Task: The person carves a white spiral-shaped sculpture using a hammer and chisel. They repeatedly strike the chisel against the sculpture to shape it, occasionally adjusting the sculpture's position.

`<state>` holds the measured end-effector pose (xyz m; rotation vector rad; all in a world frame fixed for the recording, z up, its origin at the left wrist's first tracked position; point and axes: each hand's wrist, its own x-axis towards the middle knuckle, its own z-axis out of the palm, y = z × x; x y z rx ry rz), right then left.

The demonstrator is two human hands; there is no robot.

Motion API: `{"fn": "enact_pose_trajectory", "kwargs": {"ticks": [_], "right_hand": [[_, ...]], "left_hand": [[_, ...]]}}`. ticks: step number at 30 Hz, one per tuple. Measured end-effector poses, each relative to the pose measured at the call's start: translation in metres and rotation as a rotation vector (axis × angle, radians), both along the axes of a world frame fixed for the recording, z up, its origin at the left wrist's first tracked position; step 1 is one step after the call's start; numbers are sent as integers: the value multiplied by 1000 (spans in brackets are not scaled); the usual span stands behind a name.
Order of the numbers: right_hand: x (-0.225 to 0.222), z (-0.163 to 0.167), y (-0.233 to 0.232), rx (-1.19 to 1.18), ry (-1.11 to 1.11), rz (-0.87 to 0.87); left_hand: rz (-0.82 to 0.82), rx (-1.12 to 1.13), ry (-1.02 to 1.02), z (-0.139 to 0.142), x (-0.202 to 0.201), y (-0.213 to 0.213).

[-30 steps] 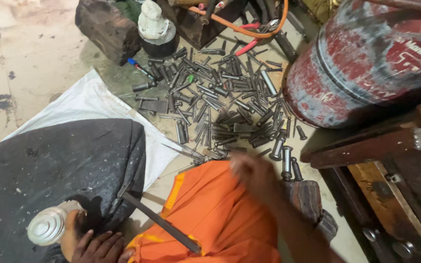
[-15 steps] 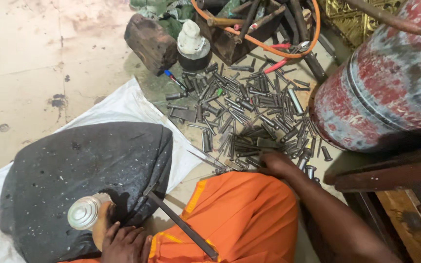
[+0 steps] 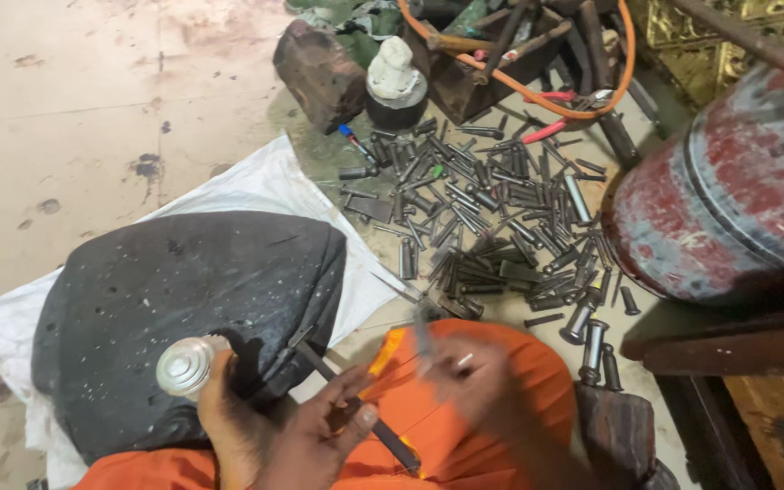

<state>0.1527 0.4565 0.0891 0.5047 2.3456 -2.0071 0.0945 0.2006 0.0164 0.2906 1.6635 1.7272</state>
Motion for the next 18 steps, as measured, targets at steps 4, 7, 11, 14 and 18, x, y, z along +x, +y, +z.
{"fn": "enact_pose_trajectory", "kwargs": {"ticks": [4, 7, 11, 14, 18], "right_hand": [[-2, 21, -103, 194, 240, 216], [-6, 31, -135, 311, 438, 380], [-17, 21, -127, 224, 96, 751], [-28, -1, -110, 480, 118, 457], [-30, -28, -96, 656, 168, 430]], "left_hand": [[99, 3, -216, -18, 9, -37], [174, 38, -158, -54, 19, -85], [457, 322, -310, -91, 33, -146], [567, 685, -203, -86, 24, -193], [746, 381, -87, -51, -7, -252]]}}
